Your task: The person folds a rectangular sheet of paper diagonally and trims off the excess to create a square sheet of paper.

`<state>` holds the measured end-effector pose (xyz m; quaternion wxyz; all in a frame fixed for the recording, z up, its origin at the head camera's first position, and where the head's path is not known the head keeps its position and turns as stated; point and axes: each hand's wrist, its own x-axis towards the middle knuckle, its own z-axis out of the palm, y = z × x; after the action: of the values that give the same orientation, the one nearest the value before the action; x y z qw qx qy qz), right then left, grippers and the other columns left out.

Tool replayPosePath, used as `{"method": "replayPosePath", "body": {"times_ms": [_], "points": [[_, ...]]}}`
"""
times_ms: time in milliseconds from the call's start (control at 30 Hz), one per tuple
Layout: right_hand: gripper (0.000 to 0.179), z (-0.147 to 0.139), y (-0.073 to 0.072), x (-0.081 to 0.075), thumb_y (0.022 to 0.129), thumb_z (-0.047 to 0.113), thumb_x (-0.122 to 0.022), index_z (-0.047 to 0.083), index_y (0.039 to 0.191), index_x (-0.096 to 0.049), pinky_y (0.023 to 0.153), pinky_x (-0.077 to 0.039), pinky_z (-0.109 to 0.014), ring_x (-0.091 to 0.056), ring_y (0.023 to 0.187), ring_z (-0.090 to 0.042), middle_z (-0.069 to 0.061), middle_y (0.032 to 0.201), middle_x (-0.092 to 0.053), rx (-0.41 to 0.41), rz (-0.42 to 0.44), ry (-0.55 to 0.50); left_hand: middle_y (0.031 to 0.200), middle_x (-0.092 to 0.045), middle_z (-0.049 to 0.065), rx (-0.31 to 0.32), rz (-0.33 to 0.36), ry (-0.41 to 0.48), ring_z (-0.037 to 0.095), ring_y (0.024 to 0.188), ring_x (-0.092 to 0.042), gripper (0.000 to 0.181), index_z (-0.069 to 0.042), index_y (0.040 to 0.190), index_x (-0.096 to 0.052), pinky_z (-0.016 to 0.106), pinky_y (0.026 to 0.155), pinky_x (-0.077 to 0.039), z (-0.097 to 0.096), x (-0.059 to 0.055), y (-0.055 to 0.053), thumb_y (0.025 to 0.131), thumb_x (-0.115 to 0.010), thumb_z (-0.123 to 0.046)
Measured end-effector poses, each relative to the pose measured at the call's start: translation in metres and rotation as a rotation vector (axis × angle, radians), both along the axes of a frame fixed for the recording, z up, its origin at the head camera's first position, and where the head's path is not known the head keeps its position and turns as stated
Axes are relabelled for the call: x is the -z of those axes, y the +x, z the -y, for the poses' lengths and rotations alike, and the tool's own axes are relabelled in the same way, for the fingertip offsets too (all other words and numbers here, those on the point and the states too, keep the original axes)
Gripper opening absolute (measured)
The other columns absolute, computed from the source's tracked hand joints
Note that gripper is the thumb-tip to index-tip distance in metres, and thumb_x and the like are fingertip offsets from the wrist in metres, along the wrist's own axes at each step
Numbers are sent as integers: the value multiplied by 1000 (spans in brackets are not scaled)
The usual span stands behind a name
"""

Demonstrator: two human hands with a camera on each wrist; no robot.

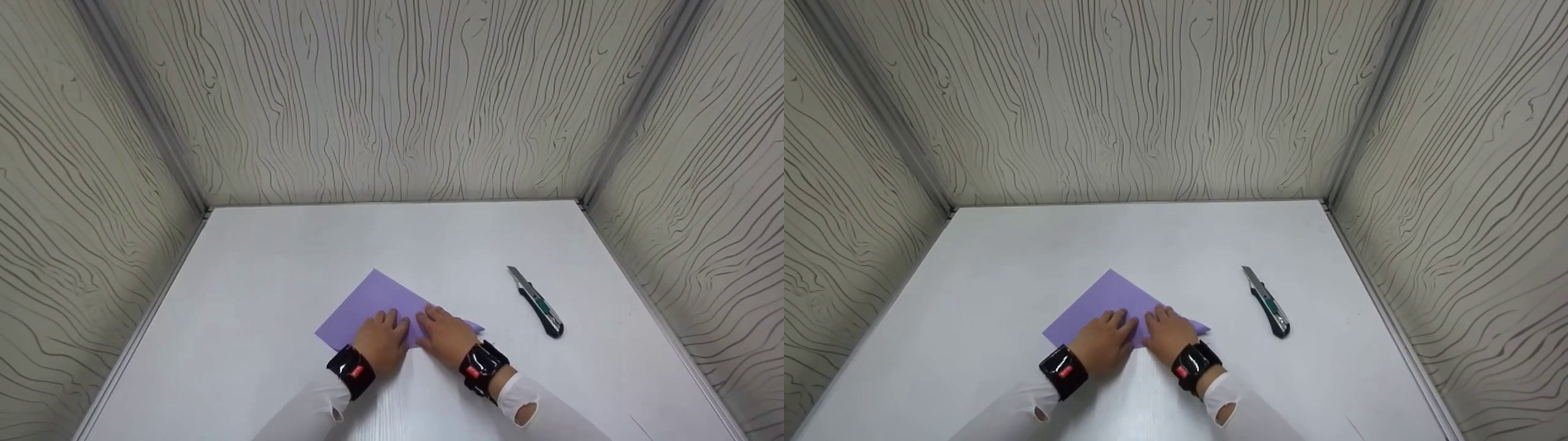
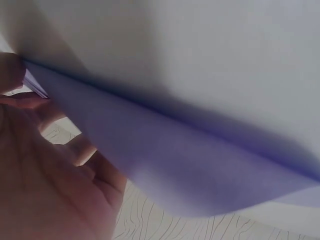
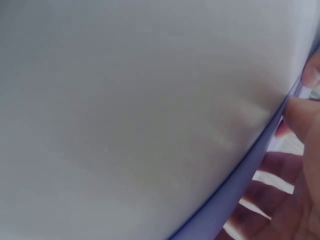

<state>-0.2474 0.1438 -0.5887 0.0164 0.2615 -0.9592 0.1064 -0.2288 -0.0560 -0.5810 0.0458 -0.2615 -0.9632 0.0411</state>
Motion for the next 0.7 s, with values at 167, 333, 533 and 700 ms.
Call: {"method": "replayPosePath", "body": {"times_ms": [167,333,533,700], "points": [[53,-13,-4,4,105,31,-70,2,149,-64,120,-48,-58,-57,144,-47,-28,157,-57,-35,47,6,150,-64,14,-2,8,-21,32,131,-65,51,-17,154,-61,43,106,-59,0,-1,1,110,-56,-42],[49,-22,-2,-3,105,24,-70,1,148,-64,120,-47,-58,-57,144,-49,-31,156,-56,-39,78,-16,152,-63,14,-5,21,-27,32,134,-64,52,-18,155,-60,43,108,-58,-1,-1,1,110,-57,-43],[48,-27,1,-6,103,21,-73,3,147,-66,118,-49,-57,-59,142,-48,-31,154,-58,-47,46,-7,150,-64,14,-3,14,-40,31,132,-65,51,-17,154,-61,41,106,-59,-2,-4,0,109,-58,-42],[48,-25,1,-8,102,19,-75,3,146,-67,116,-51,-57,-60,141,-48,-31,153,-59,-46,64,-25,140,-69,15,4,-28,4,32,122,-68,46,-16,147,-67,42,97,-62,-2,3,-1,108,-62,-39]]}}
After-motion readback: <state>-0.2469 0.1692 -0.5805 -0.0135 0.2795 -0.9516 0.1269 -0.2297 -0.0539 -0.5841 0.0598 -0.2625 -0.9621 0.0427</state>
